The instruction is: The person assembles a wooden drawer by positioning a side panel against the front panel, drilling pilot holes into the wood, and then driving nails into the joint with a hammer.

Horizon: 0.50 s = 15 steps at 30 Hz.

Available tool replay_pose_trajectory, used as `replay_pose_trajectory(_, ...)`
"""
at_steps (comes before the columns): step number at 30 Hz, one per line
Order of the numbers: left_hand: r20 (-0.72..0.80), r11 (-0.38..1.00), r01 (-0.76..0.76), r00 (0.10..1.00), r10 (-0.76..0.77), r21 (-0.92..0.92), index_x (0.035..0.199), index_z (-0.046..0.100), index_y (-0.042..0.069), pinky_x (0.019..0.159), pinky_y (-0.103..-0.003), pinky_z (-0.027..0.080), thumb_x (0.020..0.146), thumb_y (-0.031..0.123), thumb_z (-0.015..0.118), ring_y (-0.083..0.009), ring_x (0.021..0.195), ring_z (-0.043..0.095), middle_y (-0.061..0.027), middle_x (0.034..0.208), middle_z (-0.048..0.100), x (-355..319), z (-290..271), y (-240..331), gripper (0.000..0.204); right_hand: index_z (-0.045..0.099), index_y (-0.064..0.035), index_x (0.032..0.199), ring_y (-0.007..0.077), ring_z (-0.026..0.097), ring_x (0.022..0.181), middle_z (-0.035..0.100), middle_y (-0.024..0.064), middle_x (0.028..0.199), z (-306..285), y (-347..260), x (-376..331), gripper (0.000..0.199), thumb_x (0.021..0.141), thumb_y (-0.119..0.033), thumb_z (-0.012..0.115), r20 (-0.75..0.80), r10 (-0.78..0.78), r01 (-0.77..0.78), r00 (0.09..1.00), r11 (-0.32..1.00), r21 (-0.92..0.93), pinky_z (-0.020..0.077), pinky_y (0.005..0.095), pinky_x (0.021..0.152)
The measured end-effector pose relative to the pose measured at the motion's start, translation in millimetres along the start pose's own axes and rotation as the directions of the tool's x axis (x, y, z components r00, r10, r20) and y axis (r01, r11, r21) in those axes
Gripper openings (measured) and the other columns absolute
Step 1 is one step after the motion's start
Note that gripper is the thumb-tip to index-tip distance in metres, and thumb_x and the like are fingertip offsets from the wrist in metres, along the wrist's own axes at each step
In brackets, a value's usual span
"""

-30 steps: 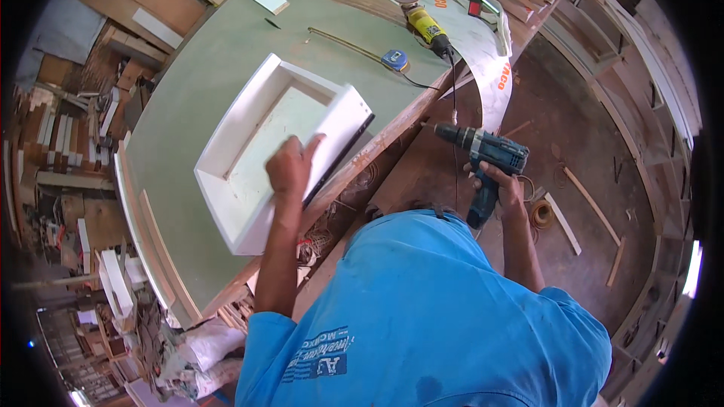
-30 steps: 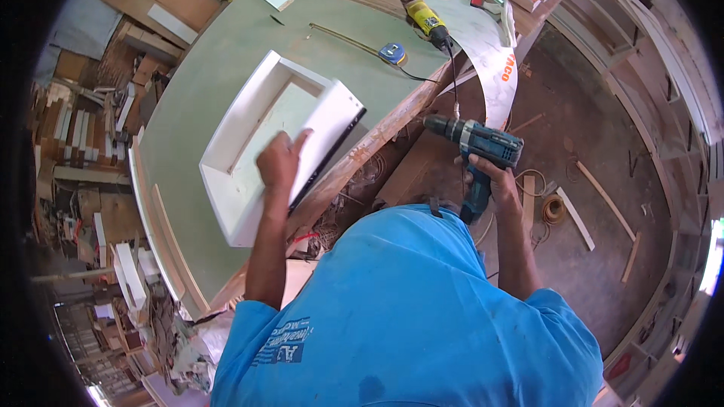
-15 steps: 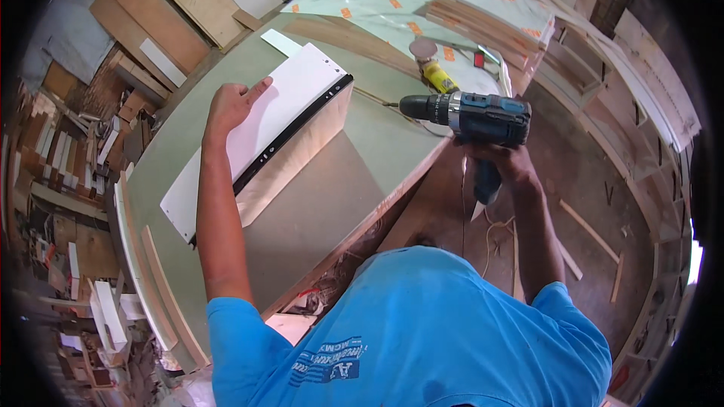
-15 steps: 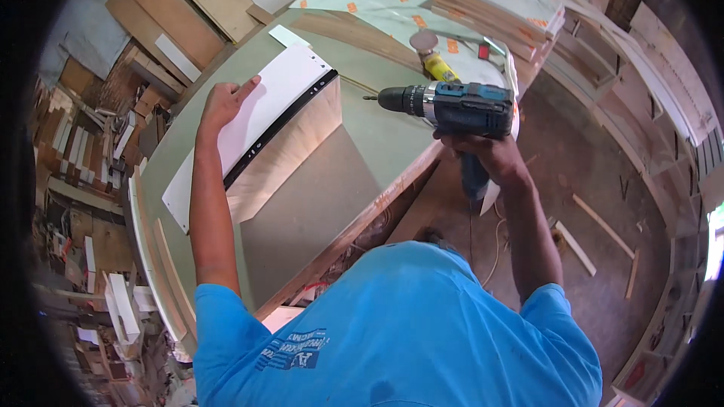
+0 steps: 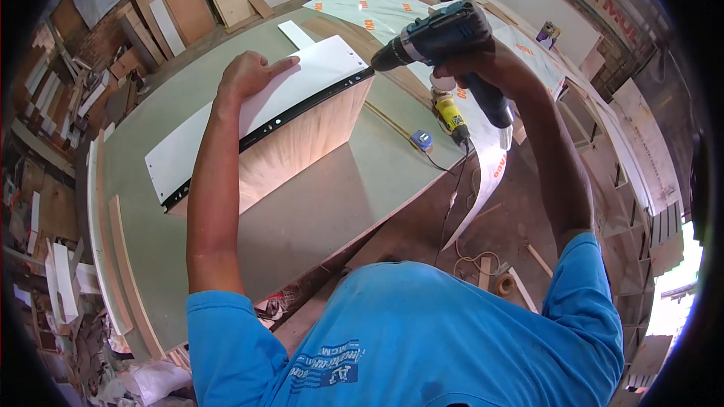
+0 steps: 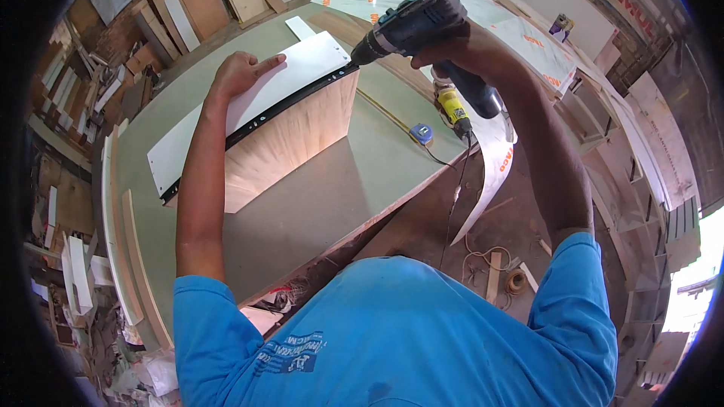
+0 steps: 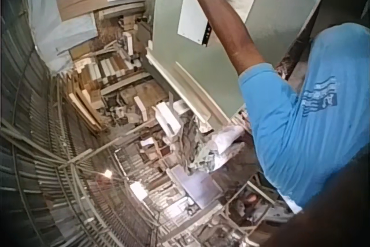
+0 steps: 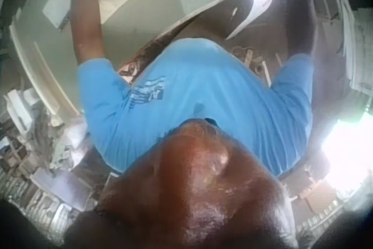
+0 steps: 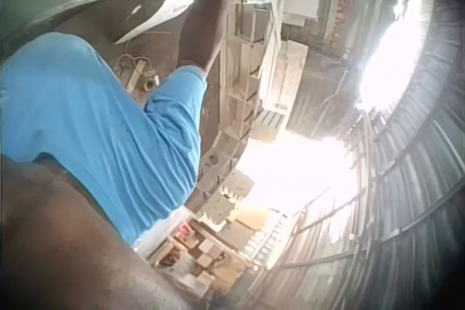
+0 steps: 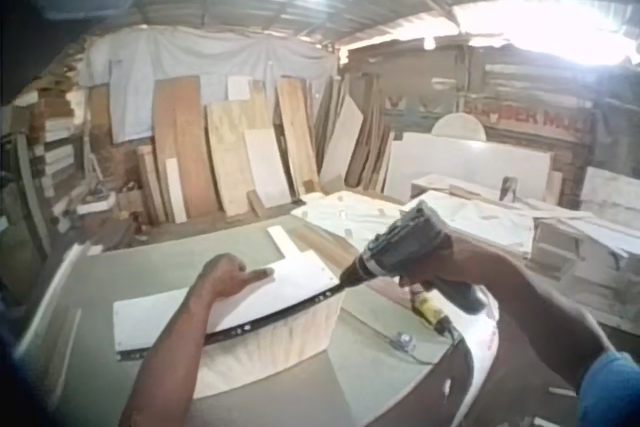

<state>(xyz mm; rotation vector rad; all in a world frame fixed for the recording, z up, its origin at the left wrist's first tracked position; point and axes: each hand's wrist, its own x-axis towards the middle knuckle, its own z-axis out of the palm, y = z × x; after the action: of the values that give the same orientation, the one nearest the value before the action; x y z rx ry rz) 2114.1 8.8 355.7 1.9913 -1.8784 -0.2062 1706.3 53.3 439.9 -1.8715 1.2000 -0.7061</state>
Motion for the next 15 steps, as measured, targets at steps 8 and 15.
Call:
replay_pose_trajectory(8,-0.005,1.0,-0.017,1.0,0.017,0.019,0.055,0.062,0.003,0.054,-0.04,0.049,0.068,0.082,0.068,-0.0242,0.049,0.058,-0.0132,0.055,0.06,5.5,5.4,-3.5,0.08,0.071,-0.0075,0.105,0.0116,0.06,0.064,0.07,0.0037,0.083,5.5,-2.7,23.0,0.038,0.07,-0.016,0.08,0.065,-0.097,0.099,0.993,0.995,-0.029,0.05,0.0287,0.06)
replay_pose_trajectory(15,0.003,1.0,0.0,1.0,0.0,-0.016,0.053,0.062,0.003,0.055,-0.04,0.049,0.067,0.083,0.068,-0.0243,0.049,0.058,-0.0138,0.055,0.061,7.1,7.1,-7.1,0.081,0.071,-0.0062,0.105,0.0115,0.06,0.063,0.07,0.0042,0.083,1.7,-4.6,27.5,0.037,0.07,-0.016,0.08,0.085,-0.016,0.025,0.996,0.994,-0.105,0.0494,0.0285,0.058)
